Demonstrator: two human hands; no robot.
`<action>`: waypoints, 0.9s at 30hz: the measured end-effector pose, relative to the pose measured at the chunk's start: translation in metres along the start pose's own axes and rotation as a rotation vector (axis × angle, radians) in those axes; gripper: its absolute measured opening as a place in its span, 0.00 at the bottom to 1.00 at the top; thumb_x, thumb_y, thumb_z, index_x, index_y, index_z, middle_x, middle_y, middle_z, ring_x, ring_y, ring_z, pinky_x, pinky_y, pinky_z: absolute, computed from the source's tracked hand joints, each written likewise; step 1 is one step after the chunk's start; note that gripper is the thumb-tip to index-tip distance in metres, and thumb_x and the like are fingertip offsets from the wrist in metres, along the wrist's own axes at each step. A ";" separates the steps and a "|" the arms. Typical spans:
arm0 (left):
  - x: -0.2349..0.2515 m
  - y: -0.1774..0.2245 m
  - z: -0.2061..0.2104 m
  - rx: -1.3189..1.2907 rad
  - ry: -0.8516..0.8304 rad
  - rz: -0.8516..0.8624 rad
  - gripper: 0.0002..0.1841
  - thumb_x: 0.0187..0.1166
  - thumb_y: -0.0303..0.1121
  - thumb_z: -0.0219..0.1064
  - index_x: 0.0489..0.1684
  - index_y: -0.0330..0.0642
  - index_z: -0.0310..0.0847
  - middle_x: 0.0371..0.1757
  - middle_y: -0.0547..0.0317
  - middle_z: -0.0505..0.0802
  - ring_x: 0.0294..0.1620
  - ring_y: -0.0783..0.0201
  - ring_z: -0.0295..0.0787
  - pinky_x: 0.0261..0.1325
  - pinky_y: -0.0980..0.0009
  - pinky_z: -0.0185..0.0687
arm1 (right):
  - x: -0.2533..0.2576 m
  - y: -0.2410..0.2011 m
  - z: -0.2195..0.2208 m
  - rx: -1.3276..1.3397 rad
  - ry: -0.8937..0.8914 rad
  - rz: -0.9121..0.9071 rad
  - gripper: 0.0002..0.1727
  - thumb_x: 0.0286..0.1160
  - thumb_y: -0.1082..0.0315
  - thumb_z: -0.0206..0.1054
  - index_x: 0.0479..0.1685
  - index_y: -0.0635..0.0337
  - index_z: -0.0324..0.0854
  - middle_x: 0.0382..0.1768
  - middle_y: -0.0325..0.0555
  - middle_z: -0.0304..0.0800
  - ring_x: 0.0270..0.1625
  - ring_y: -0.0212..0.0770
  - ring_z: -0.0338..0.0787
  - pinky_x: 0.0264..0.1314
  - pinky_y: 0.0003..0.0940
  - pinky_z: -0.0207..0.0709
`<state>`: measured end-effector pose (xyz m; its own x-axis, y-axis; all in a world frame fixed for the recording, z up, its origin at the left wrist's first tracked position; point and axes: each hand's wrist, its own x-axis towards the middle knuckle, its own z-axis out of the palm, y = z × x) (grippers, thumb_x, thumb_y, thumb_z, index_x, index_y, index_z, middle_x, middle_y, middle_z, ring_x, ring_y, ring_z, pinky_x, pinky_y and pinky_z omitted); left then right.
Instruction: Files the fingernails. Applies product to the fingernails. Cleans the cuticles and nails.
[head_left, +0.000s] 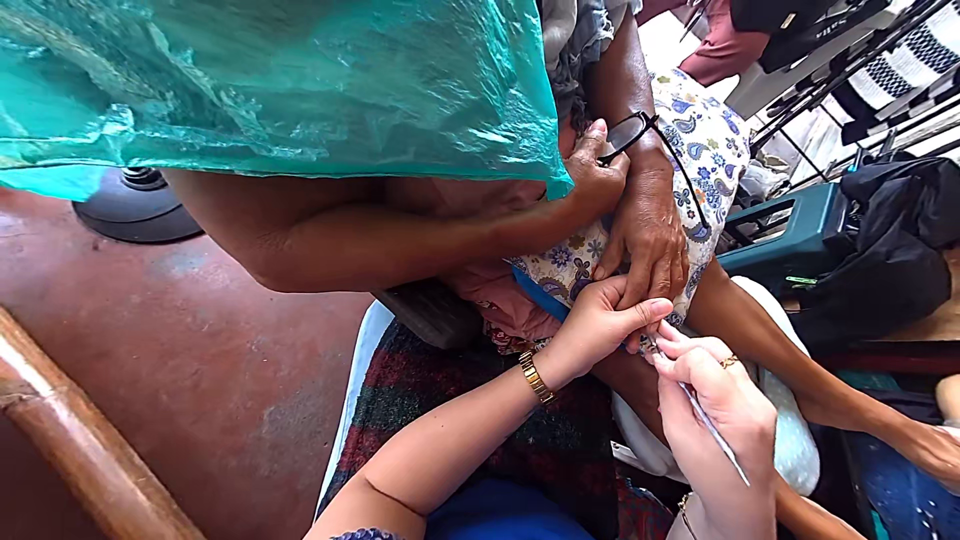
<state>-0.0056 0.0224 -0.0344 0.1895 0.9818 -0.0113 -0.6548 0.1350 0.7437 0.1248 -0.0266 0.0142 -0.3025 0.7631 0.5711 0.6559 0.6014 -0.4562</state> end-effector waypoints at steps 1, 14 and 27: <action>0.000 0.000 0.001 -0.003 0.002 0.003 0.04 0.80 0.23 0.67 0.35 0.34 0.81 0.20 0.63 0.86 0.18 0.76 0.80 0.26 0.82 0.78 | 0.000 0.000 -0.001 0.017 0.001 0.017 0.08 0.67 0.80 0.64 0.23 0.68 0.85 0.38 0.54 0.93 0.57 0.36 0.93 0.64 0.19 0.82; 0.001 -0.002 0.002 -0.008 0.013 0.024 0.03 0.78 0.22 0.69 0.36 0.34 0.81 0.21 0.63 0.87 0.17 0.77 0.79 0.24 0.83 0.77 | -0.001 0.002 0.000 0.002 0.000 0.005 0.08 0.65 0.81 0.63 0.23 0.69 0.86 0.39 0.56 0.93 0.57 0.36 0.93 0.64 0.18 0.81; 0.002 -0.005 0.001 0.008 0.005 0.028 0.03 0.78 0.23 0.69 0.37 0.34 0.81 0.21 0.63 0.87 0.16 0.77 0.79 0.22 0.83 0.76 | 0.002 -0.002 0.001 -0.065 -0.020 0.004 0.08 0.65 0.81 0.63 0.25 0.69 0.88 0.37 0.56 0.92 0.53 0.36 0.93 0.60 0.18 0.81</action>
<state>-0.0017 0.0235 -0.0373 0.1680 0.9858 0.0061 -0.6535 0.1067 0.7494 0.1227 -0.0259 0.0156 -0.3132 0.7705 0.5553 0.7003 0.5823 -0.4130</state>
